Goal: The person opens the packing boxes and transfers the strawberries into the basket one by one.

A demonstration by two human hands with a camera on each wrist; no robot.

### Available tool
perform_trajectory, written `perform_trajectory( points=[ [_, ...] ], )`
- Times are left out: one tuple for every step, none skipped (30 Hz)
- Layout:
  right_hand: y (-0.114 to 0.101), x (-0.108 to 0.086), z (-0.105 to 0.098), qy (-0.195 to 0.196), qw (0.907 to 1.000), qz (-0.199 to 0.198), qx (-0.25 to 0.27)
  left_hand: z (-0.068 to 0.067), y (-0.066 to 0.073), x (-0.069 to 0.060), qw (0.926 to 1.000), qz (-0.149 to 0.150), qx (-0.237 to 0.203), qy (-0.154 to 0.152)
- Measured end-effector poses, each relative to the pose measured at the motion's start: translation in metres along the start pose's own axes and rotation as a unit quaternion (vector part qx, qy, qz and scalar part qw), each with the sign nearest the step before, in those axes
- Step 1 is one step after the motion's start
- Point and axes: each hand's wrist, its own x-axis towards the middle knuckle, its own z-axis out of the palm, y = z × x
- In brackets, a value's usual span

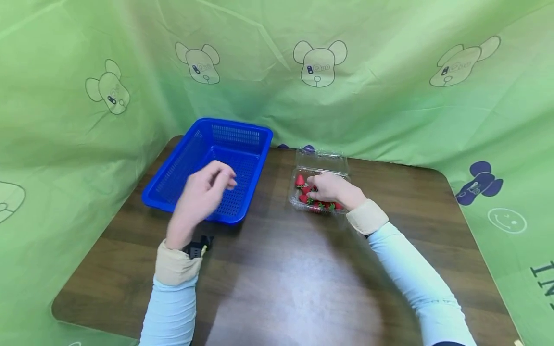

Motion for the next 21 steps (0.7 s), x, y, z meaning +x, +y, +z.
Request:
perform_trajectory(
  points=[
    [-0.001,0.0,0.002,-0.001,1.0,-0.001,0.0,-0.007,-0.004,0.0,0.9999,0.0,-0.008,0.013],
    [-0.003,0.0,0.004,0.001,1.0,-0.002,-0.003,-0.012,-0.008,0.001,0.9996,0.0,-0.016,0.023],
    [-0.004,0.0,0.006,0.002,1.0,-0.002,-0.004,-0.017,-0.012,0.002,0.9992,0.001,-0.023,0.032],
    [-0.006,0.0,0.008,0.003,1.0,0.0,-0.005,-0.022,-0.017,0.002,0.9986,0.001,-0.034,0.04],
    [-0.007,0.0,0.009,0.005,0.9999,-0.001,-0.009,-0.026,-0.021,0.003,0.9979,0.001,-0.043,0.048],
    [-0.009,0.0,0.01,0.008,0.9999,-0.004,-0.012,-0.03,-0.026,0.003,0.9969,0.002,-0.054,0.057],
    [-0.01,-0.001,0.012,0.013,0.9998,-0.007,-0.013,-0.034,-0.031,0.004,0.9958,0.0,-0.063,0.066],
    [-0.012,-0.001,0.013,0.019,0.9997,-0.009,-0.015,-0.038,-0.035,0.004,0.9949,-0.004,-0.066,0.076],
    [-0.012,-0.001,0.014,0.025,0.9995,-0.011,-0.017,-0.043,-0.039,0.005,0.9938,-0.01,-0.069,0.086],
    [-0.013,-0.001,0.015,0.032,0.9992,-0.013,-0.021,-0.048,-0.043,0.004,0.9925,-0.016,-0.072,0.097],
    [-0.013,-0.002,0.016,0.04,0.9988,-0.014,-0.025,-0.053,-0.046,0.004,0.9911,-0.028,-0.072,0.108],
    [-0.013,-0.002,0.017,0.048,0.9983,-0.015,-0.03,-0.058,-0.05,0.004,0.9895,-0.043,-0.068,0.12],
    [-0.013,-0.002,0.018,0.055,0.9977,-0.013,-0.038,-0.064,-0.053,0.003,0.9868,-0.063,-0.065,0.134],
    [-0.013,-0.002,0.02,0.06,0.9971,-0.012,-0.045,-0.071,-0.057,0.001,0.9836,-0.086,-0.057,0.148],
    [-0.013,-0.002,0.02,0.065,0.9966,-0.013,-0.05,-0.077,-0.061,0.0,0.979,-0.11,-0.048,0.165],
    [-0.012,-0.001,0.021,0.067,0.9963,-0.015,-0.052,-0.083,-0.066,-0.001,0.9729,-0.136,-0.036,0.183],
    [-0.012,-0.001,0.022,0.068,0.9962,-0.018,-0.051,-0.09,-0.072,-0.002,0.965,-0.165,-0.025,0.202],
    [-0.011,-0.001,0.022,0.066,0.9964,-0.024,-0.047,-0.096,-0.078,-0.004,0.9562,-0.192,-0.014,0.22],
    [-0.01,0.0,0.023,0.063,0.9966,-0.032,-0.042,-0.101,-0.084,-0.006,0.9464,-0.217,-0.001,0.24],
    [-0.01,0.0,0.023,0.059,0.9966,-0.043,-0.037,-0.106,-0.09,-0.008,0.9366,-0.24,0.013,0.255],
    [-0.009,0.001,0.023,0.056,0.9966,-0.053,-0.029,-0.11,-0.096,-0.01,0.9267,-0.258,0.025,0.272]
  ],
)
